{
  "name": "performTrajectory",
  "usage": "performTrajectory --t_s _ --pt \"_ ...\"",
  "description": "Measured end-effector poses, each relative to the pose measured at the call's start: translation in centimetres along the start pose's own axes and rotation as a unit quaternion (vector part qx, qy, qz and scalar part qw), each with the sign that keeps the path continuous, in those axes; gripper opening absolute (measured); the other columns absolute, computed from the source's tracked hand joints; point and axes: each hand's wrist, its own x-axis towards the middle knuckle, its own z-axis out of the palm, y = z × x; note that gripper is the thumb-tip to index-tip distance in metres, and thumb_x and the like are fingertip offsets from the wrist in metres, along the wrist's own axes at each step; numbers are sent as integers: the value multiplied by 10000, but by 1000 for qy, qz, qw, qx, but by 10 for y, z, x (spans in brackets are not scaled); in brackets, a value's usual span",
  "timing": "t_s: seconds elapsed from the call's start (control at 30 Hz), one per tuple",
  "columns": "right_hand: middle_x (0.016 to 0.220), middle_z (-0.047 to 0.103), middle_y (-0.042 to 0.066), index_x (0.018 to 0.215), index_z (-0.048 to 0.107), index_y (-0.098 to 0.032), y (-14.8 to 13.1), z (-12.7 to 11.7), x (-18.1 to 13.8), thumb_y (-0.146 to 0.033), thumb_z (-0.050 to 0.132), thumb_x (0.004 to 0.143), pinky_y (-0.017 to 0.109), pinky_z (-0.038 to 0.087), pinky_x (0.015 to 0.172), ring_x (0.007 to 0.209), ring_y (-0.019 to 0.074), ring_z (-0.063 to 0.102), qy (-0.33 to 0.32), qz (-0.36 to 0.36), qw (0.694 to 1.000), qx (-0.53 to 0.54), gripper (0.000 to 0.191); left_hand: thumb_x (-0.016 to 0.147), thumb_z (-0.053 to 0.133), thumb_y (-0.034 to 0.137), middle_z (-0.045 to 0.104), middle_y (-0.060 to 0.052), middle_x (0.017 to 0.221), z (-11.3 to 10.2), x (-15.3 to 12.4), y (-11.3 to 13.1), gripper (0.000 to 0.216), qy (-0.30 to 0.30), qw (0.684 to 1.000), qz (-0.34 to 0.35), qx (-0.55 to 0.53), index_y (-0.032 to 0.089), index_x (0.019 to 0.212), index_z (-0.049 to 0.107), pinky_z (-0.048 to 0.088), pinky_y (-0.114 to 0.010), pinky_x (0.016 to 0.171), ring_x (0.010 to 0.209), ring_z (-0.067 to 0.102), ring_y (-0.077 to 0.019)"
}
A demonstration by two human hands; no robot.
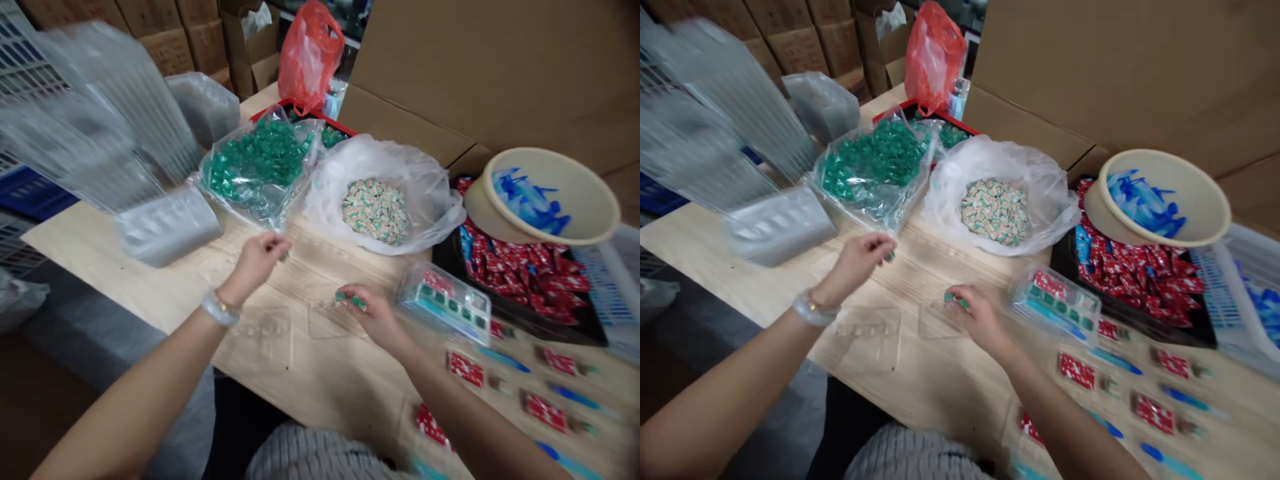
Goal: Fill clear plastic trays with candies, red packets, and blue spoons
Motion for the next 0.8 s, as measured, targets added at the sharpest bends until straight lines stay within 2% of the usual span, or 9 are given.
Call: performTrajectory --t_s 0.07,0.1,0.2,0.27,0.4,0.57,0.7,0.8 --pt "908 630 64 933 599 -201 4 1 -7 -244 478 806 352 362 777 887 186 525 -1 -32 994 -102 181 713 528 338 542 -6 559 28 -33 2 231 -100 979 -89 -151 126 680 613 378 -223 500 510 472 -101" --pt "922 631 64 942 605 -210 6 0 -7 -247 475 813 359 345 793 917 195 514 -6 -43 989 -144 187 703 540 349 540 -4 553 42 -48 1 240 -123 963 -123 -206 122 674 614 366 -212 476 496 463 -93" --pt "958 621 60 953 620 -224 14 0 -6 -255 472 820 351 320 795 945 199 487 -22 -71 975 -210 202 676 579 334 581 -22 619 76 -76 -6 240 -125 930 -181 -295 108 730 639 380 -200 490 526 481 -86" --pt "950 615 60 958 624 -224 21 0 -5 -251 466 822 338 316 781 925 190 482 -36 -83 970 -224 210 670 586 284 621 -38 692 87 -81 -11 232 -105 929 -190 -300 109 805 655 410 -208 544 570 511 -92" --pt "936 602 57 962 627 -222 27 -1 -4 -255 512 791 335 307 781 902 190 473 -52 -85 966 -238 209 677 567 212 664 -56 805 87 -79 -14 262 -97 945 -182 -255 121 905 659 440 -230 638 648 554 -113" --pt "997 574 79 1024 586 -197 10 -3 1 -292 499 797 348 305 784 935 209 455 -27 -87 958 -271 260 696 534 199 671 -65 875 84 -78 -11 261 -103 961 -161 -201 119 911 658 457 -259 698 724 583 -142" --pt "889 576 105 842 616 -169 -11 10 12 -223 469 799 361 332 741 886 232 471 -101 -82 934 -334 162 706 502 164 672 -54 908 86 -77 -12 250 -93 974 -134 -157 138 897 660 455 -294 789 821 596 -164" --pt "868 566 132 823 599 -150 -20 23 18 -158 439 799 358 368 680 853 247 489 -107 -28 921 -374 162 705 478 134 670 -44 930 89 -77 -16 254 -82 981 -110 -135 156 881 661 443 -313 846 876 595 -168"
